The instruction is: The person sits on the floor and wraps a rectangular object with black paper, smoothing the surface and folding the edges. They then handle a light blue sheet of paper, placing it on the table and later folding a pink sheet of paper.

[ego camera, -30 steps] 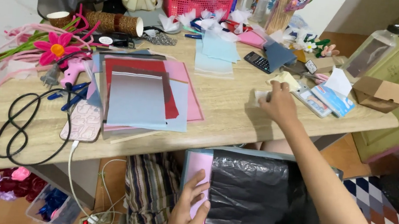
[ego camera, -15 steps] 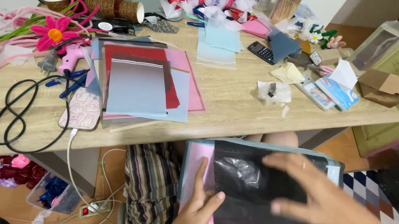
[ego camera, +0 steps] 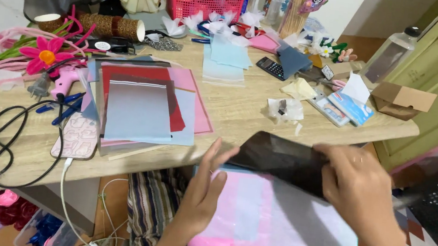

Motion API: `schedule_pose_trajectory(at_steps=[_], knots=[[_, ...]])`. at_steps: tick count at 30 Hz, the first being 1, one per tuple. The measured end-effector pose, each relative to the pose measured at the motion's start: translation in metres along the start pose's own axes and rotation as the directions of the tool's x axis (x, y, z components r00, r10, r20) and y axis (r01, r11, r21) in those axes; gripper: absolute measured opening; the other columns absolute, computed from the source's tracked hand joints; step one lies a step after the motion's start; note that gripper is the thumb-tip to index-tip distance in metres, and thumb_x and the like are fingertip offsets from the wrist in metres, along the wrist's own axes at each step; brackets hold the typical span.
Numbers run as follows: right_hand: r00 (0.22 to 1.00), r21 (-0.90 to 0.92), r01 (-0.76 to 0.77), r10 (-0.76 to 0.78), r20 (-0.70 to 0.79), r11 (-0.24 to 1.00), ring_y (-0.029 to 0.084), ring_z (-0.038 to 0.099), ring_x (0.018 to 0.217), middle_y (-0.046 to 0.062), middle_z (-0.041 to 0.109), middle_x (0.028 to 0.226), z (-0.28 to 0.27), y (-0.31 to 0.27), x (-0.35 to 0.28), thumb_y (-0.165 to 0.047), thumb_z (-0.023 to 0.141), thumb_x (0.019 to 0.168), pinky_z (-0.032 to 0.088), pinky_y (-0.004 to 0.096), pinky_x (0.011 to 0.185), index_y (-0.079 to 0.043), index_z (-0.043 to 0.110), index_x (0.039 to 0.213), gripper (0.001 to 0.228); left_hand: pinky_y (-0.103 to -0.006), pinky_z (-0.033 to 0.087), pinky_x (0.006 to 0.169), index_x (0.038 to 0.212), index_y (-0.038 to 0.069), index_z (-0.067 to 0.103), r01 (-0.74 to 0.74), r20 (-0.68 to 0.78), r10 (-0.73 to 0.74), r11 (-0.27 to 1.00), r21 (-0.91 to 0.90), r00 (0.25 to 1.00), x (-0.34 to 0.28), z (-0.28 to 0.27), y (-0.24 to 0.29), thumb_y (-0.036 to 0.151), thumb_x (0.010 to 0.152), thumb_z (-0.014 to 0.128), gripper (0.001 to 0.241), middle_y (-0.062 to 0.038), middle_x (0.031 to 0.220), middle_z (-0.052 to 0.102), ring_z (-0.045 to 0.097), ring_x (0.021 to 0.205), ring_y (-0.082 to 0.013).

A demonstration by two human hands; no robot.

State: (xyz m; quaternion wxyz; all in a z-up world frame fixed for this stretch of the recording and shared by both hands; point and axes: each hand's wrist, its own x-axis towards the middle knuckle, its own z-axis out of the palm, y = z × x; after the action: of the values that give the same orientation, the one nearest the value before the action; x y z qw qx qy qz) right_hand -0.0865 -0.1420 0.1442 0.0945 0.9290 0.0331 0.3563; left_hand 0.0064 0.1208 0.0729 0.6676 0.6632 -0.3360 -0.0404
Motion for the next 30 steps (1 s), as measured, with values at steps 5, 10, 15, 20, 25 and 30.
schedule_pose_trajectory(at_steps=[5,10,15,20,25,30], knots=[[0.987,-0.099,0.143,-0.135,0.083,0.985,0.037,0.066,0.073,0.006,0.073,0.091,0.014,0.015,0.081,0.002,0.058,0.086,0.049,0.049,0.057,-0.014,0.067,0.109,0.029,-0.0494,0.033,0.114,0.135,0.007,0.061,-0.058,-0.014,0.079,0.831,0.553,0.997,0.034,-0.012,-0.063,0.024,0.1,0.046,0.042,-0.009,0.135,0.066,0.055,0.131,-0.0274],[0.939,-0.155,0.25,-0.278,-0.2,0.956,0.018,0.07,0.079,-0.005,0.069,0.079,0.071,0.021,0.116,-0.007,0.068,0.096,0.053,0.029,0.079,-0.019,0.067,0.091,0.013,-0.0571,0.031,0.115,0.113,0.016,0.074,-0.018,-0.042,0.075,0.661,0.75,0.996,0.044,0.007,-0.127,0.035,0.099,0.06,0.028,-0.005,0.1,0.077,0.072,0.105,-0.0279],[0.954,-0.234,0.175,-0.223,-0.198,0.956,0.013,0.07,0.081,-0.007,0.065,0.076,0.098,0.03,0.114,-0.014,0.067,0.096,0.054,0.028,0.085,-0.023,0.061,0.09,0.012,-0.0426,0.057,0.077,0.093,0.013,0.078,-0.057,-0.083,0.172,0.681,0.73,0.982,0.038,0.005,-0.104,0.02,0.09,0.066,0.014,-0.009,0.075,0.074,0.075,0.078,-0.0338],[0.986,-0.057,0.164,-0.165,-0.02,0.985,0.023,0.073,0.094,0.003,0.072,0.089,0.053,-0.004,0.122,-0.01,0.072,0.086,0.052,0.038,0.092,-0.017,0.066,0.111,0.026,-0.0411,0.058,0.074,0.093,0.015,0.075,-0.015,-0.076,0.09,0.734,0.679,0.993,0.04,0.001,-0.098,0.02,0.091,0.066,0.011,-0.009,0.073,0.073,0.074,0.075,-0.0326],[0.993,0.021,0.061,-0.062,0.101,0.998,0.026,0.072,0.087,0.002,0.068,0.076,0.038,-0.004,0.123,-0.002,0.07,0.084,0.053,0.039,0.089,-0.014,0.067,0.091,0.014,-0.0444,0.057,0.075,0.087,0.012,0.066,0.017,-0.049,0.019,0.766,0.643,0.999,0.039,-0.01,-0.103,0.021,0.097,0.055,0.018,-0.013,0.069,0.068,0.072,0.076,-0.0366],[0.985,0.455,-0.147,0.17,-0.009,0.878,0.027,0.069,0.069,0.0,0.063,0.065,0.031,-0.008,0.09,0.005,0.062,0.089,0.054,0.034,0.07,-0.017,0.069,0.083,0.024,-0.0461,0.055,0.085,0.092,0.007,0.068,-0.021,0.172,-0.118,0.766,0.643,0.978,0.033,-0.026,-0.05,0.044,0.102,0.054,0.041,-0.018,0.077,0.071,0.072,0.088,-0.0365]])
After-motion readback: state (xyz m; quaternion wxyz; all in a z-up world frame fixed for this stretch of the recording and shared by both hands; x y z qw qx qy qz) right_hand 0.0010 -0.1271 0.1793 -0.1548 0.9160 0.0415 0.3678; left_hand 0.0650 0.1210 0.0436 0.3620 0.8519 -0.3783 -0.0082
